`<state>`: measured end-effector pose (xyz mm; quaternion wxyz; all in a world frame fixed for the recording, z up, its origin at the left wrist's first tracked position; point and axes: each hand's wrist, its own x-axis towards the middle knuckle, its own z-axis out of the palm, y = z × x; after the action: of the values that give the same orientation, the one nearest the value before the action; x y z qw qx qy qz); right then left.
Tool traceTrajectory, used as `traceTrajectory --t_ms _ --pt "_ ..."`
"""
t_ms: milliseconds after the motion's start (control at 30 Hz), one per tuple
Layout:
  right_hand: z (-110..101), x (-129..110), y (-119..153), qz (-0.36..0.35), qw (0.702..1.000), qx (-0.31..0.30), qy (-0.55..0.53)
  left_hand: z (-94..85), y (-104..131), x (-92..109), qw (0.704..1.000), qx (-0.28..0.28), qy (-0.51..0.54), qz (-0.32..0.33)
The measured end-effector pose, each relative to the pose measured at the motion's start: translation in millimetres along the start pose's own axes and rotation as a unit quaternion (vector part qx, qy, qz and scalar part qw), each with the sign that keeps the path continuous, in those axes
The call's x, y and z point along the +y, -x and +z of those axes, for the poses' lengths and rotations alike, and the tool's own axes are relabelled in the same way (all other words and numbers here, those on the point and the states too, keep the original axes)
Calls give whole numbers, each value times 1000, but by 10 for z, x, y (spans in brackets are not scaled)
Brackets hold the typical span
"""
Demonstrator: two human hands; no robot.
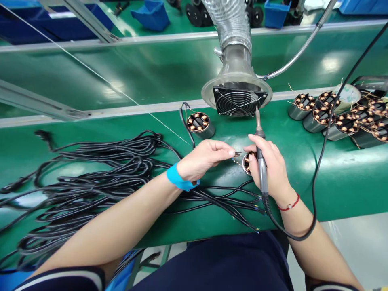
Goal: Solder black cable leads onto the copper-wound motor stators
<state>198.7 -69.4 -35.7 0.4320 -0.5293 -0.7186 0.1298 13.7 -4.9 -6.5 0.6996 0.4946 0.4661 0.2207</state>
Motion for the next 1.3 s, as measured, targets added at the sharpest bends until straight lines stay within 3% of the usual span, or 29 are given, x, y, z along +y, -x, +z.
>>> traceTrajectory --t_ms 200,367,567,833,1000,1067,1167,1300 --pt "-41 11 28 -1 1000 8 8 -94 30 25 998 -46 -29 17" --pt "-52 -59 18 -55 998 -10 1 -32 14 -31 999 -28 -30 10" --pt "8 -106 14 -100 992 -49 61 40 21 -31 998 -57 -3 5" --pt "18 -115 9 -108 991 13 78 -74 64 12 993 -92 58 -48" --pt "90 -127 50 -38 997 53 50 10 2 -143 986 -160 31 -30" --pt "118 -116 58 -23 997 55 50 60 -11 -168 990 -141 -1 -13" --pt "107 -68 67 -11 998 53 30 51 -4 -108 992 -66 -89 58" --pt "11 85 86 12 993 110 25 -200 45 120 950 14 -280 133"
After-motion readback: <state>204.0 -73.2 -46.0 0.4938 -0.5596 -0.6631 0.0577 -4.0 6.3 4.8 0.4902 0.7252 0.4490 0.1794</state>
